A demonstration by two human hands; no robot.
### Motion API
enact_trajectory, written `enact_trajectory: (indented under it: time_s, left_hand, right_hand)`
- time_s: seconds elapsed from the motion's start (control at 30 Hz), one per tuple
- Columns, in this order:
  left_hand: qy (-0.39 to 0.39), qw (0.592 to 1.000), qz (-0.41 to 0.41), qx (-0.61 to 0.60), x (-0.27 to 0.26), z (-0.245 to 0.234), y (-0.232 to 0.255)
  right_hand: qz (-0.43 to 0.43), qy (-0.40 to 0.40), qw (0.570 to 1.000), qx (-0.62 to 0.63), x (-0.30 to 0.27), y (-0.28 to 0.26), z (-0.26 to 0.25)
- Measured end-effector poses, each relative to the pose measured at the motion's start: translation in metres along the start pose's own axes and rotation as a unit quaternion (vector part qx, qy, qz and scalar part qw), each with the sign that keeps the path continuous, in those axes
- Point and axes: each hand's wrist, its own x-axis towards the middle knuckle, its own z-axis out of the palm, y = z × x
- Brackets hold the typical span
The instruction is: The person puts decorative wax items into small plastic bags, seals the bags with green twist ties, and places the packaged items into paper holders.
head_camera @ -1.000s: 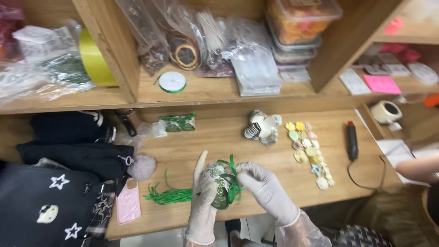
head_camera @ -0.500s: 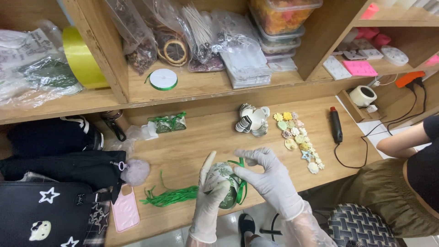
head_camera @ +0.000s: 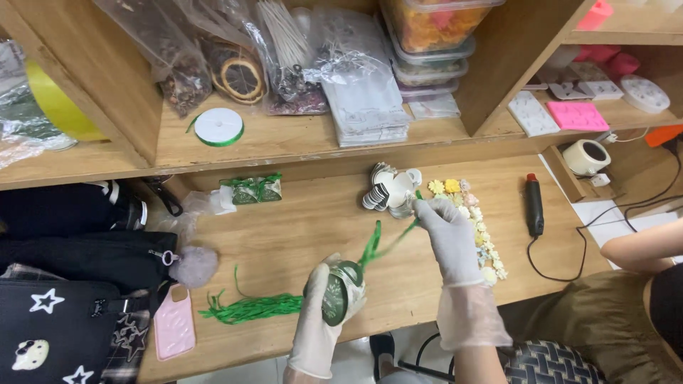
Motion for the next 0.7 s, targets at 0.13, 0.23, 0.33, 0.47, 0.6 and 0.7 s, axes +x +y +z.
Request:
enact_trajectory:
  time_s: [0.13, 0.23, 0.33, 0.47, 0.6, 0.7]
  left_hand:
    - [0.141, 0.985, -0.053, -0.079, 0.023, 0.022, -0.034]
    - [0.182, 0.975, -0.035, -0.120, 0.037, 0.043, -0.060]
    - [0.207, 0.967, 0.002, -0.149, 0.058, 0.053, -0.089]
    - [0.205, 0.957, 0.045, -0.201, 0.084, 0.050, -0.130]
    - [0.246, 0.951, 0.128, -0.134, 0.085, 0.049, -0.151]
    - [0.266, 0.951, 0.152, -0.045, 0.079, 0.038, -0.158]
  right_hand:
    - [-0.036, 0.085, 0.965, -0.244, 0.046, 0.016, -0.014]
    - [-0.118, 0.062, 0.963, -0.234, 0.074, 0.045, -0.039]
    - [-0.131, 0.057, 0.946, -0.292, 0.078, 0.057, -0.059]
    - [0.013, -0.184, 0.978, -0.097, 0.059, 0.077, -0.070]
    - [0.086, -0.272, 0.955, -0.084, 0.041, 0.087, -0.055]
    - [0.061, -0.303, 0.950, -0.049, 0.048, 0.106, -0.052]
